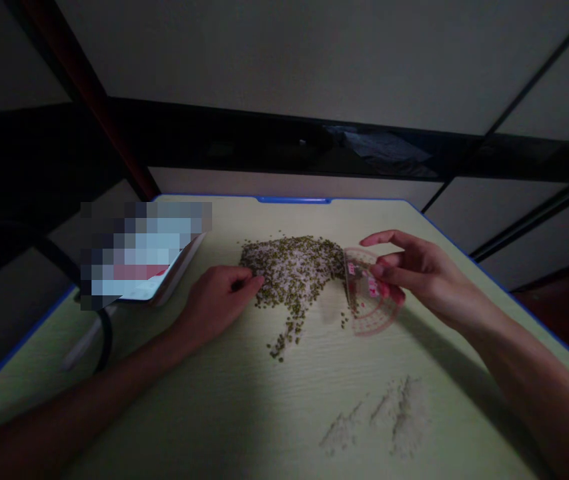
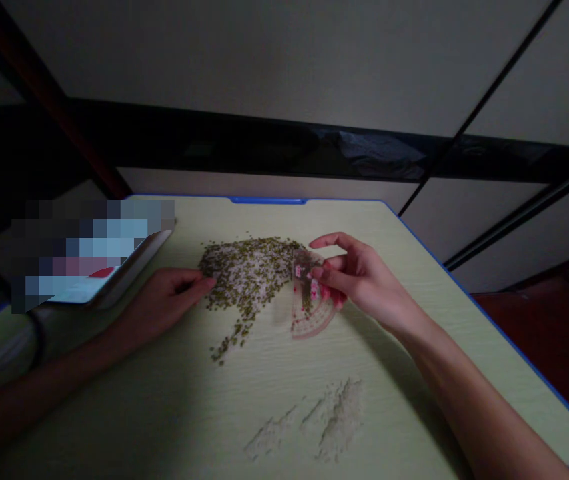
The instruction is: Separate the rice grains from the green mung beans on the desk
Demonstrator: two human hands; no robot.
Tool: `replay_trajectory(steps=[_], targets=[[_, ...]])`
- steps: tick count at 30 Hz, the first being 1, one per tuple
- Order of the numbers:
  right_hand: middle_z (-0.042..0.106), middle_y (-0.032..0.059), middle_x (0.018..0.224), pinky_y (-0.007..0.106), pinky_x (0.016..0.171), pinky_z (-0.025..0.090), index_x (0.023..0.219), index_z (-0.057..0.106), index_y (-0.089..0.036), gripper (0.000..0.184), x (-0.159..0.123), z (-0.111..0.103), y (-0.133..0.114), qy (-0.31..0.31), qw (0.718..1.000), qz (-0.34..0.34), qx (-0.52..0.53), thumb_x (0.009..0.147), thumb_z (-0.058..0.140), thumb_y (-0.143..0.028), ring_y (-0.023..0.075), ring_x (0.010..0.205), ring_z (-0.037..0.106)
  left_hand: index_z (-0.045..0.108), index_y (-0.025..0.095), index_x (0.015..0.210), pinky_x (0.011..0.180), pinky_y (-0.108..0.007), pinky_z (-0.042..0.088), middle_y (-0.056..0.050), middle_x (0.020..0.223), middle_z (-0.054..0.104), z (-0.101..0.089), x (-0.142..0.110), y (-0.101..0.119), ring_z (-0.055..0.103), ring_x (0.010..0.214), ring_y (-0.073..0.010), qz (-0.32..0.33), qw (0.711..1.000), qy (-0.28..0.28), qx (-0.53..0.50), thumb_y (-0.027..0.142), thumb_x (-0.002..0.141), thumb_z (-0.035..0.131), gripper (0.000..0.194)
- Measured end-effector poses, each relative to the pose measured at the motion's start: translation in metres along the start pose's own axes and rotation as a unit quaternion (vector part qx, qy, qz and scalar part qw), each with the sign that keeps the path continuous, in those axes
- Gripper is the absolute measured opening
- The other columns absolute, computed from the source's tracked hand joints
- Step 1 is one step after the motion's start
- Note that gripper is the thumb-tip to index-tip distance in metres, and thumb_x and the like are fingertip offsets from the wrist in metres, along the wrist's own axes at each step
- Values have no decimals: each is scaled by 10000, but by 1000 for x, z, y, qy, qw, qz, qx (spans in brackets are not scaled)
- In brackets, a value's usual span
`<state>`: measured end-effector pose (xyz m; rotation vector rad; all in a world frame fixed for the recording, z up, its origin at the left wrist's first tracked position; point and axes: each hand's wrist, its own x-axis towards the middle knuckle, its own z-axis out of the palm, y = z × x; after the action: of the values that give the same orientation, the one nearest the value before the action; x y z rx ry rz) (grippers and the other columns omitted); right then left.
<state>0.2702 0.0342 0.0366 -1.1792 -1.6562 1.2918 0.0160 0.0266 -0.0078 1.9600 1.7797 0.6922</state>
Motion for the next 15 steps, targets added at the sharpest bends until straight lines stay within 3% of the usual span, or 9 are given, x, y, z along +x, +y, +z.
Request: replay_trajectory(steps=[3,6,15], targets=[[485,-40,505,184,373,283,840,533,-132,173,1,-3,5,-51,997,0,-61,742,567,-270,53,403,389,296,196,444,464,-224,211,61,437,287,0,0,0,317,466,-90,-2,1000,-1,-1,393,719,407,355],[466,-29,547,193,405,272,748,549,-122,172,1,0,10,-111,988,-10,-109,781,531,-290,50,444,375,298,195,441,466,-224,215,63,434,283,0,0,-1,313,463,-89,-7,1000,-3,-5,397,715,411,358],[525,-16,554,189,426,315,849,582,-117,130,2,7,13,-199,954,-19,-223,794,506,-206,71,480,434,289,194,444,466,-222,204,63,437,274,0,-1,0,313,466,-85,-7,1000,-4,-3,382,721,410,356]])
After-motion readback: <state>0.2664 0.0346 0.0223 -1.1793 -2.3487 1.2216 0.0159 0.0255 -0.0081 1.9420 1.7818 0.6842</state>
